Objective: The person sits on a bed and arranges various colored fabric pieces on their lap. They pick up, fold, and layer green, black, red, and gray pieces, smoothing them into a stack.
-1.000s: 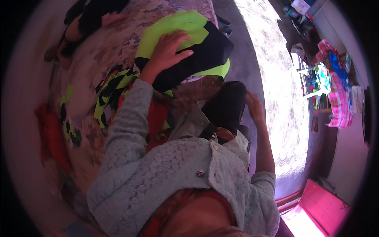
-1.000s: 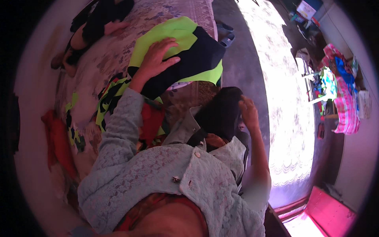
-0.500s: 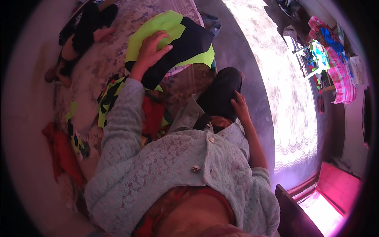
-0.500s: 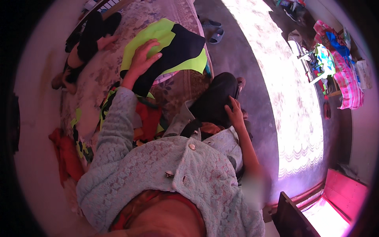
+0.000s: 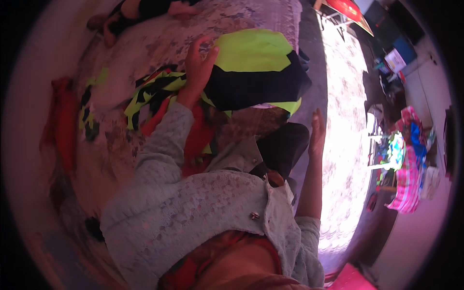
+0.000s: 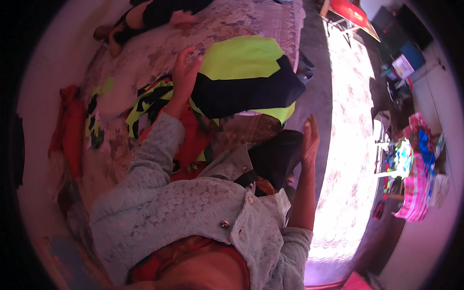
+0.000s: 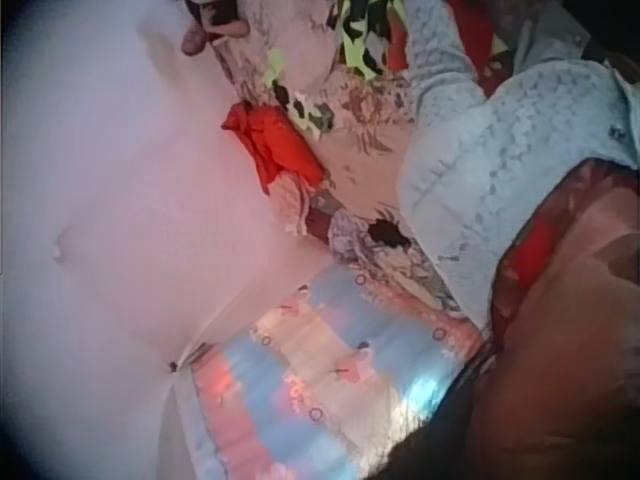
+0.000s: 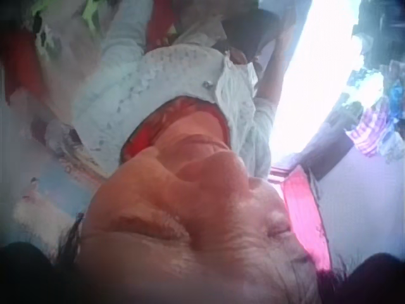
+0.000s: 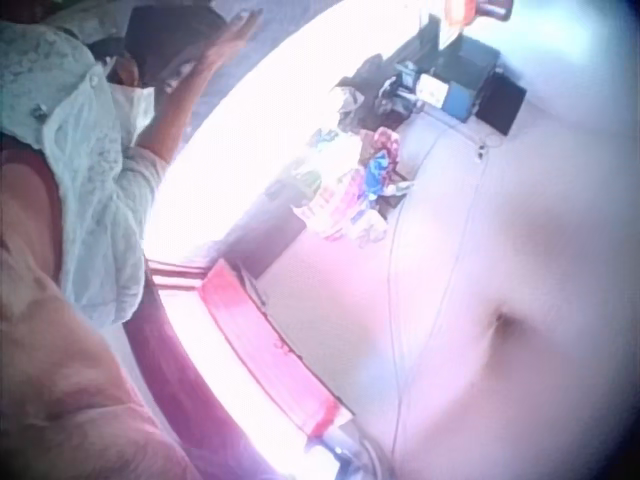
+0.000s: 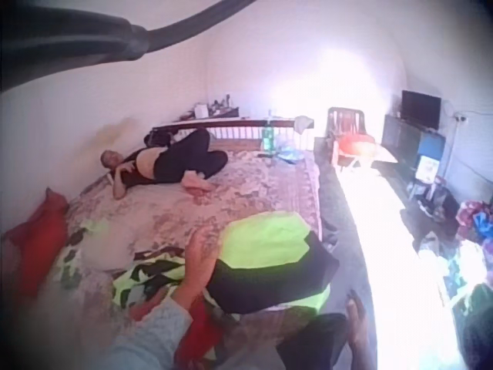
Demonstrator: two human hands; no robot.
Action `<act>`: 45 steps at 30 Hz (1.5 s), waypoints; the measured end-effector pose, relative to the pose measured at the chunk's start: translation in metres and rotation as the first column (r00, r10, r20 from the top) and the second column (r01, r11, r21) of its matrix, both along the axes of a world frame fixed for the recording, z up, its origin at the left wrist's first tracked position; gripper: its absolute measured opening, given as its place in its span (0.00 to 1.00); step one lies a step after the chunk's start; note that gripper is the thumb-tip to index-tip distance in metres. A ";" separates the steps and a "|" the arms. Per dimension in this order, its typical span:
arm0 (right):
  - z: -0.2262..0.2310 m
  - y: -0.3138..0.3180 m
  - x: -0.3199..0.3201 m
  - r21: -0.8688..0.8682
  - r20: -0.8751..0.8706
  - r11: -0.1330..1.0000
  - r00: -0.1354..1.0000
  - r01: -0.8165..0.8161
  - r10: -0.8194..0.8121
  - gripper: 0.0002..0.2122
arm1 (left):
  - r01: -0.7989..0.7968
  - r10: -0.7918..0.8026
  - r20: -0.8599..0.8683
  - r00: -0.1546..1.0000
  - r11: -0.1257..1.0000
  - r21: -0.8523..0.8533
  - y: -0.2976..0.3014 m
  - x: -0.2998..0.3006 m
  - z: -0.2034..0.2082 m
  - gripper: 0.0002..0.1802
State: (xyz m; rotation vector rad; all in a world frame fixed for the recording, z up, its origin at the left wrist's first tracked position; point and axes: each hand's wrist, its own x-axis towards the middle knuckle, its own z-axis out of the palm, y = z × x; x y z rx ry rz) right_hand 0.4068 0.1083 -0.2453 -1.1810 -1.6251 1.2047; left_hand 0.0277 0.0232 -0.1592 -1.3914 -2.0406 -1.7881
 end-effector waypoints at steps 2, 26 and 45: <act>0.007 0.025 -0.023 -0.010 -0.086 0.998 0.995 -0.056 0.055 0.36 | -0.153 0.160 0.187 0.969 0.987 -0.054 -0.009 -0.017 -0.034 0.31; 0.014 0.034 -0.143 -0.196 -0.508 0.977 0.861 -0.089 -0.023 0.25 | 0.179 -0.160 0.793 0.588 0.982 0.066 -0.009 -0.049 -0.045 0.23; -0.025 -0.003 0.001 -0.244 -0.315 0.961 0.948 -0.129 0.047 0.32 | 0.034 0.050 0.579 0.813 0.990 -0.134 0.001 -0.073 -0.087 0.30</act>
